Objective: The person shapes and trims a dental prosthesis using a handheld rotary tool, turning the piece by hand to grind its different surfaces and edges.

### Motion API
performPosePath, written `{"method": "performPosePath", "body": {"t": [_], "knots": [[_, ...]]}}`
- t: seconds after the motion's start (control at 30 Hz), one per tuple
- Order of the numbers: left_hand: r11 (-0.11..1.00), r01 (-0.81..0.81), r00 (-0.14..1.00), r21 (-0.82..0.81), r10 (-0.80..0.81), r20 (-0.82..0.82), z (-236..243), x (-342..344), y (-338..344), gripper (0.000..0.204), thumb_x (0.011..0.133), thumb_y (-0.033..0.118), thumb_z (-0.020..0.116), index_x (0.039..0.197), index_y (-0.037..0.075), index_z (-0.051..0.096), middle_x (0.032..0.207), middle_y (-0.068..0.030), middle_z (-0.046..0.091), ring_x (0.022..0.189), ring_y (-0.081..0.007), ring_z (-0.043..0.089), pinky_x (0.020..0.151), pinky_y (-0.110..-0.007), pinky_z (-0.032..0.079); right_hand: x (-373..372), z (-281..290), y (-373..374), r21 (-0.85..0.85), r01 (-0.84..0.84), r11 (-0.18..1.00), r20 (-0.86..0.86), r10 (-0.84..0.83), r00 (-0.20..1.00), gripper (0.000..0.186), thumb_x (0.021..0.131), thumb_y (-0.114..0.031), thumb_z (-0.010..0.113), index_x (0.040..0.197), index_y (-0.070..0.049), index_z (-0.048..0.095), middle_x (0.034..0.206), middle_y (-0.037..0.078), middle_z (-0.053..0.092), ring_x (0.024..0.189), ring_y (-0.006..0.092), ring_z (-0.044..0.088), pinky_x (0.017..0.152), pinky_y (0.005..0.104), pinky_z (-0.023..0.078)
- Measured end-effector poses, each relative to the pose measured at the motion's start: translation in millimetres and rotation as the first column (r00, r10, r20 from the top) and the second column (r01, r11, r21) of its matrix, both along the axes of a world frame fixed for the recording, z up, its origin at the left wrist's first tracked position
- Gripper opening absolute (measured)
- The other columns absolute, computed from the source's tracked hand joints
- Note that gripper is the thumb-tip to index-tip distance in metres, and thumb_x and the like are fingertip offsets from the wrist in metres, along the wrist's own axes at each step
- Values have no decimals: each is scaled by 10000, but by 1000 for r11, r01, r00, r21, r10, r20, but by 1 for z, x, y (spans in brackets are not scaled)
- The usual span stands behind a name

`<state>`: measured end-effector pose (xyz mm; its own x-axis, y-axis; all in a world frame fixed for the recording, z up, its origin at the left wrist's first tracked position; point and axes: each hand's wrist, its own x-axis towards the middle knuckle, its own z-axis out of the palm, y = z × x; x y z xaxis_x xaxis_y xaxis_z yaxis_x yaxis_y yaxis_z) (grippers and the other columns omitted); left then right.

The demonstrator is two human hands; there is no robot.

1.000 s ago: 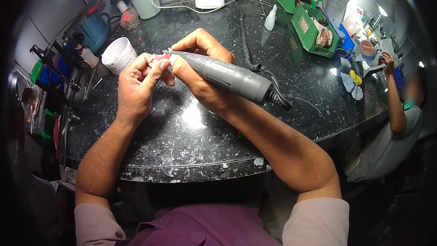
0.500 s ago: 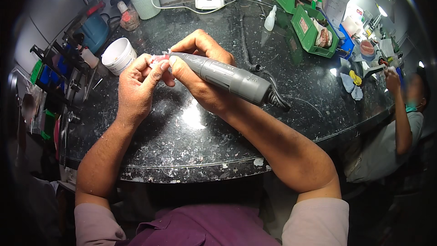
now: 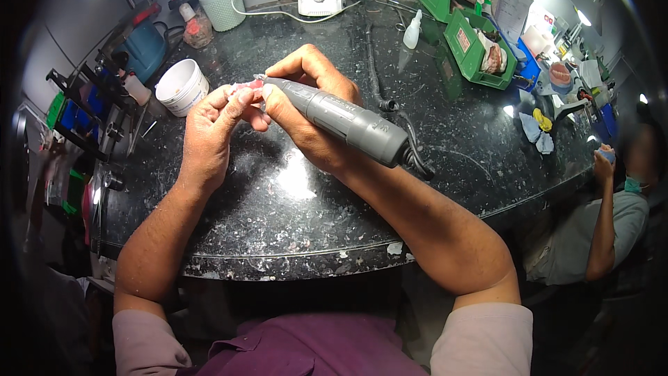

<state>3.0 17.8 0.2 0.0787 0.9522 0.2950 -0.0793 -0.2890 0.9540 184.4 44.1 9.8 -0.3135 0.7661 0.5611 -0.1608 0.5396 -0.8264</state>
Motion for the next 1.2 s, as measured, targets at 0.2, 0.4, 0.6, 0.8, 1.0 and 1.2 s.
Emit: {"method": "performPosePath", "body": {"t": [0.2,0.4,0.6,0.8,1.0,1.2], "knots": [[1000,21,999,-15,-20,44,-1,1,1,260,981,181,623,1120,-35,662,996,-69,689,782,-112,653,783,-241,511,-5,0,1,70,47,996,-110,-39,993,215,922,-171,703,1021,-10,599,911,77,681,836,88,649,754,260,538],[999,39,998,2,-39,55,-5,-5,4,328,1019,258,555,1126,-39,644,898,-74,665,799,-135,642,823,-279,497,-5,1,2,51,3,999,-88,2,996,194,929,-153,688,1014,-9,590,922,78,665,810,88,629,743,253,529],[995,103,988,-5,-102,115,-6,-3,4,385,1057,319,439,1108,-19,616,802,-78,602,842,-179,608,875,-320,464,1,3,6,-89,-25,996,-138,12,990,181,979,-110,565,1073,42,545,1045,162,640,1024,250,681,919,344,573],[980,197,980,34,-197,9,-10,-15,12,342,1058,313,423,1127,15,576,884,-75,591,912,-173,588,909,-326,440,-1,6,5,-314,-119,942,-288,25,957,167,982,-125,506,1050,22,545,994,171,664,1000,271,698,927,386,571],[988,130,990,78,-126,-64,-6,-8,9,251,1028,231,478,1131,25,579,925,-49,614,947,-138,585,948,-305,429,3,7,4,-305,-122,944,-208,59,976,171,986,-123,520,1061,28,546,1017,179,656,992,256,698,920,372,576],[989,107,994,103,-106,-10,-7,-9,9,198,1022,171,504,1133,21,572,950,-55,632,919,-124,605,915,-291,451,1,3,5,-49,-67,997,-125,61,990,190,972,-97,589,1089,46,546,1080,166,616,1005,251,687,887,342,593]]}}
